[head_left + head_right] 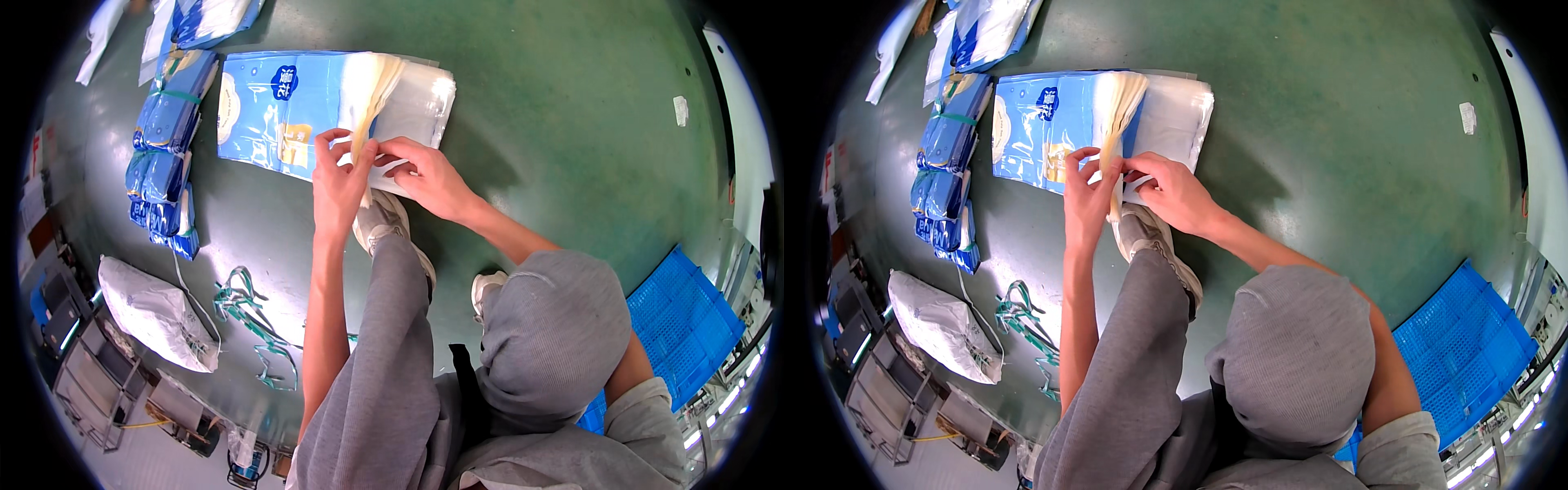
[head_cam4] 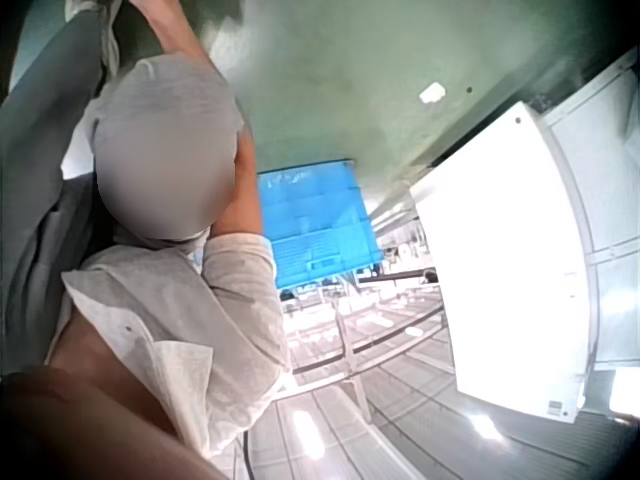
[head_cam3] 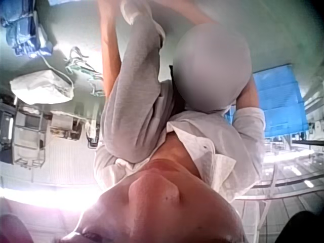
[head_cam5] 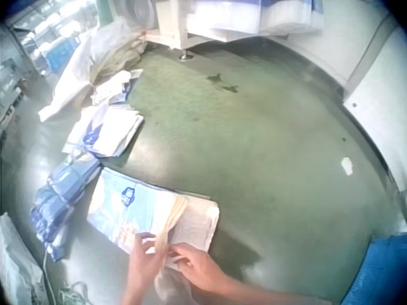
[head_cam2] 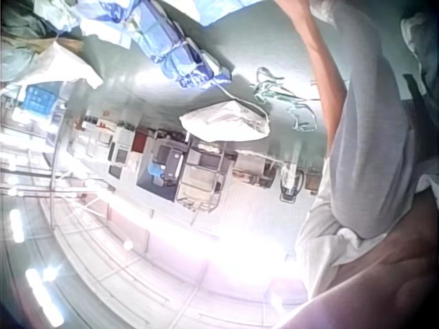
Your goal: The person bundles stacks of blue plastic bags using green ribbons and then places them inside a larger blue outer bag.
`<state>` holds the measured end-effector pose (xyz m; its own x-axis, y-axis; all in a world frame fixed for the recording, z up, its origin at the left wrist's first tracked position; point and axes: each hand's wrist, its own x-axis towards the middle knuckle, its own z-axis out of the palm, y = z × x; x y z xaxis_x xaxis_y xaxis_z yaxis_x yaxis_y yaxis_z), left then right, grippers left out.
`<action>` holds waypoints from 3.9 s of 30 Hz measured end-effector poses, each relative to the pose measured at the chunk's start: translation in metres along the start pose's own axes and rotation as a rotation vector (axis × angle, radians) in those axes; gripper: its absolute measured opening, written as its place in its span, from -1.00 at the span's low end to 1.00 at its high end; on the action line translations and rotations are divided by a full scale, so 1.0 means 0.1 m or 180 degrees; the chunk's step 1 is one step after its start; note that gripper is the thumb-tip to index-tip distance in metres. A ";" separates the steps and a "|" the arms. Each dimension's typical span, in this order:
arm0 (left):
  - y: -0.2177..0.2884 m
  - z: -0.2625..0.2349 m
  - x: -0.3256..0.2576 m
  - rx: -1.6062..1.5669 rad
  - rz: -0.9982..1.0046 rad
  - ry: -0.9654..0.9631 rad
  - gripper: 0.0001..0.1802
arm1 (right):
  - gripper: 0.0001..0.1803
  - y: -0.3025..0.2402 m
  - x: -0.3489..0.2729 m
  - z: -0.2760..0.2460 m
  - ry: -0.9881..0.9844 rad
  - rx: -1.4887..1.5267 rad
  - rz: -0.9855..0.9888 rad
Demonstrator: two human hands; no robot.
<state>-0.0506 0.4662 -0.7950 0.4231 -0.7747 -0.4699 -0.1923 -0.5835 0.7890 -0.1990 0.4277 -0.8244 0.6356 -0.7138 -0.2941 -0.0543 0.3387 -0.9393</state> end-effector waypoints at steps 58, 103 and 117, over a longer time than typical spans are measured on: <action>-0.35 -0.38 -0.23 0.0784 0.0295 0.0167 -0.44 | -0.50 0.03 0.37 0.03 0.1024 0.1515 0.1536; -0.33 -0.14 0.26 0.1555 0.1684 -0.0298 -0.54 | -0.66 0.18 0.37 0.06 0.0343 0.2919 0.1221; -0.61 -0.17 0.44 0.1669 0.1517 -0.0651 -0.33 | -0.60 0.18 0.42 -0.01 0.0235 0.3406 0.1315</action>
<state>-0.0056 0.4716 -0.8568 0.0241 -0.9733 -0.2281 -0.7337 -0.1722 0.6573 -0.1744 0.4030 -0.8534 0.6728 -0.4493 -0.5878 0.4565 0.8773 -0.1481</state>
